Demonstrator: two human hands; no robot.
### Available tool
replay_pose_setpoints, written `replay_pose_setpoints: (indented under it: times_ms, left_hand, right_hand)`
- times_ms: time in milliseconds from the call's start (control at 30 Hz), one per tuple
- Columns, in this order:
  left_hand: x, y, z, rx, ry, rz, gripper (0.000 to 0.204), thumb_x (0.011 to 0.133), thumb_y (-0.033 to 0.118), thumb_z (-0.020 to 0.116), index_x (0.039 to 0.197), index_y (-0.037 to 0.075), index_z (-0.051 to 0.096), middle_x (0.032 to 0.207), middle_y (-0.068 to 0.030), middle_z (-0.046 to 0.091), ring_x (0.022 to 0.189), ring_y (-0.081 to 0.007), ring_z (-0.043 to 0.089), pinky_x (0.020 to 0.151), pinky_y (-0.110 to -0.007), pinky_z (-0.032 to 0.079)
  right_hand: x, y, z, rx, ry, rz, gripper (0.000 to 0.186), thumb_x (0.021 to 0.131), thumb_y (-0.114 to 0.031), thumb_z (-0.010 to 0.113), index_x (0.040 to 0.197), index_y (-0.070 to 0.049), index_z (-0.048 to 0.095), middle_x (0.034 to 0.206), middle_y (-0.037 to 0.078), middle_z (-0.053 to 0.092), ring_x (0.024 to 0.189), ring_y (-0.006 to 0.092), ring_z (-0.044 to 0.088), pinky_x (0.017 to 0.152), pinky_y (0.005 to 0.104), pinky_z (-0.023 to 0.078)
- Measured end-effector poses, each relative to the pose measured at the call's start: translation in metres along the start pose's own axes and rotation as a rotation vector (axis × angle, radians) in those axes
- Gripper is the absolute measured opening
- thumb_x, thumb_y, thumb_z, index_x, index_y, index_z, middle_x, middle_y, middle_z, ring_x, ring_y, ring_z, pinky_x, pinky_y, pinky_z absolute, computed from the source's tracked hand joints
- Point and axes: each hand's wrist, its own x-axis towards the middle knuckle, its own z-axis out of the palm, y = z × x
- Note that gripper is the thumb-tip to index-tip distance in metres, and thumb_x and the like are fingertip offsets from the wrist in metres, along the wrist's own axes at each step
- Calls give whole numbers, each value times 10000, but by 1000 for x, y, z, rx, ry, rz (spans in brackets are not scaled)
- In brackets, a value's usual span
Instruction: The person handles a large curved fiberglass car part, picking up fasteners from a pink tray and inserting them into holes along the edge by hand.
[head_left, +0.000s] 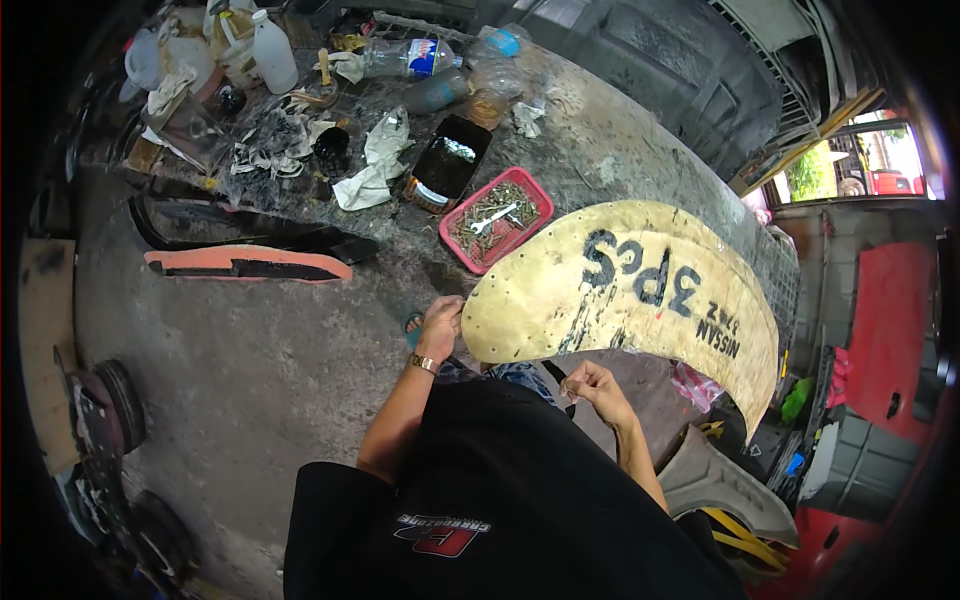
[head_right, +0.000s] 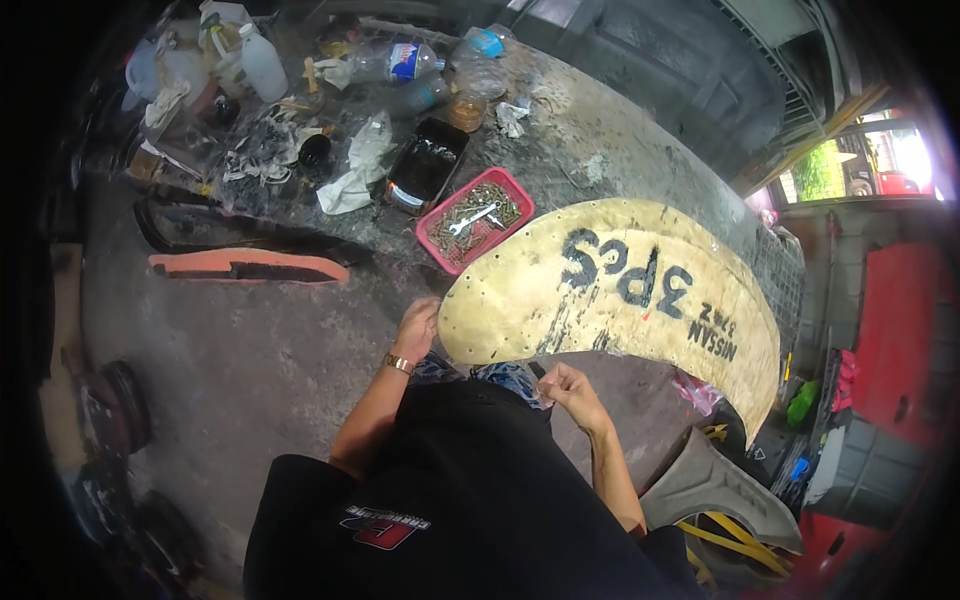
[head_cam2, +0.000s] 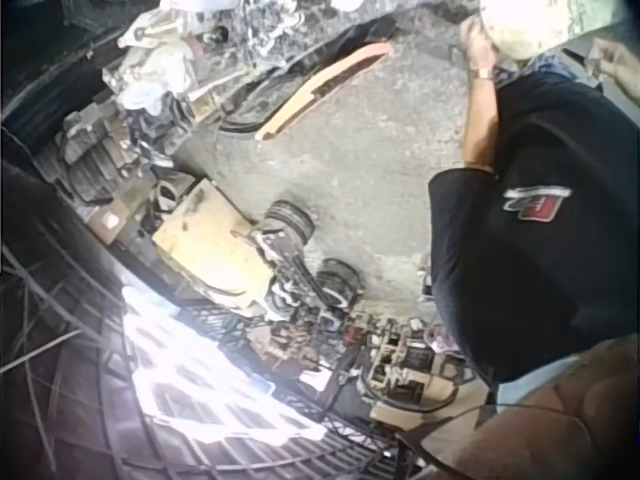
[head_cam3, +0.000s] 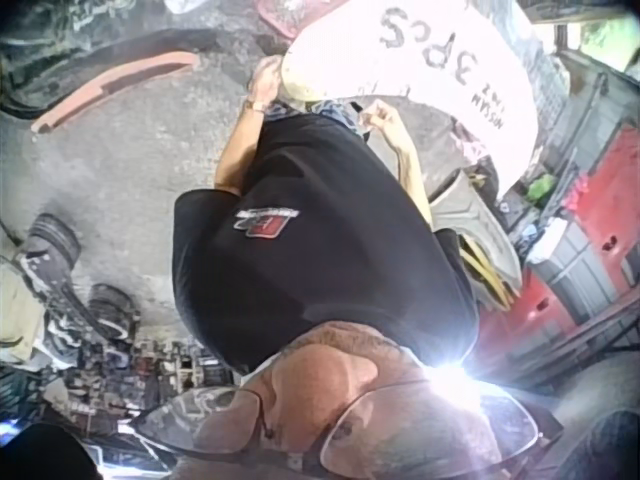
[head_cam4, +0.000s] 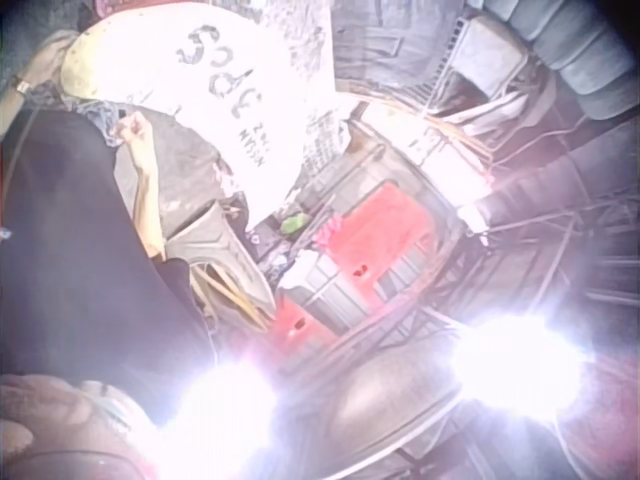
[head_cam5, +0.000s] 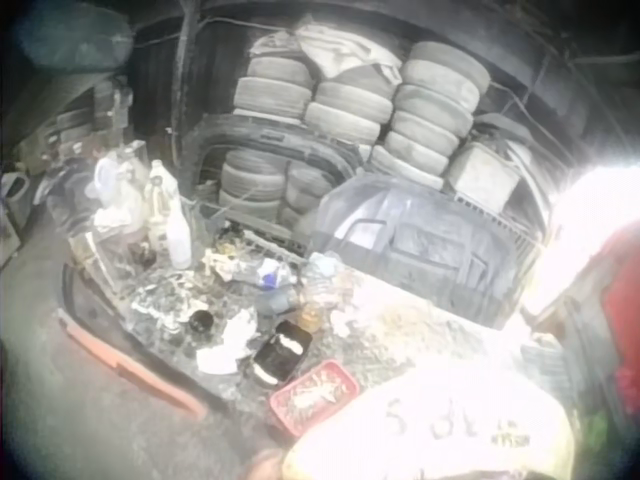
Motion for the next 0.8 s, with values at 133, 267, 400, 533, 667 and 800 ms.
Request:
replay_pose_setpoints:
  times_ms: [133,267,400,533,667,800]
  left_hand:
    - [4,-1,-9,16,-44,-17,169,927,120,569,1090,79,557,1041,-61,628,947,-172,628,798,-314,513]
    - [3,0,-7,35,-27,-25,154,919,130,582,1062,72,577,1017,-62,634,934,-169,624,800,-309,509]
    - [-1,7,-14,197,-49,39,141,927,134,581,1027,38,553,957,-70,619,852,-159,626,759,-307,526]
    - [-4,12,-21,259,-119,58,157,907,120,598,1035,32,576,940,-63,620,883,-179,623,777,-324,524]
    - [-1,16,-15,264,-85,8,166,908,122,597,1040,25,566,939,-56,612,848,-170,618,773,-322,524]
    - [17,18,-7,212,-98,-27,162,918,133,584,1043,32,564,949,-56,619,857,-169,623,767,-302,519]
  right_hand:
    - [6,-3,7,-37,-16,16,70,857,6,589,846,-43,541,807,93,646,654,111,553,619,245,450]
    - [8,-9,12,-58,-28,24,65,861,1,592,853,-41,542,814,97,651,656,108,548,620,244,448]
    - [10,-15,16,-104,-15,39,64,858,3,595,846,-38,547,816,97,651,658,106,546,621,241,449]
    - [15,-20,21,-123,-16,34,61,860,-4,600,828,-35,557,804,83,645,651,103,543,613,243,451]
    - [21,-25,25,-133,-40,41,69,862,-26,613,823,-46,560,785,60,640,642,87,527,594,236,436]
    - [25,-25,26,-201,-19,72,81,865,-39,620,811,-59,564,778,48,639,644,80,527,600,231,433]
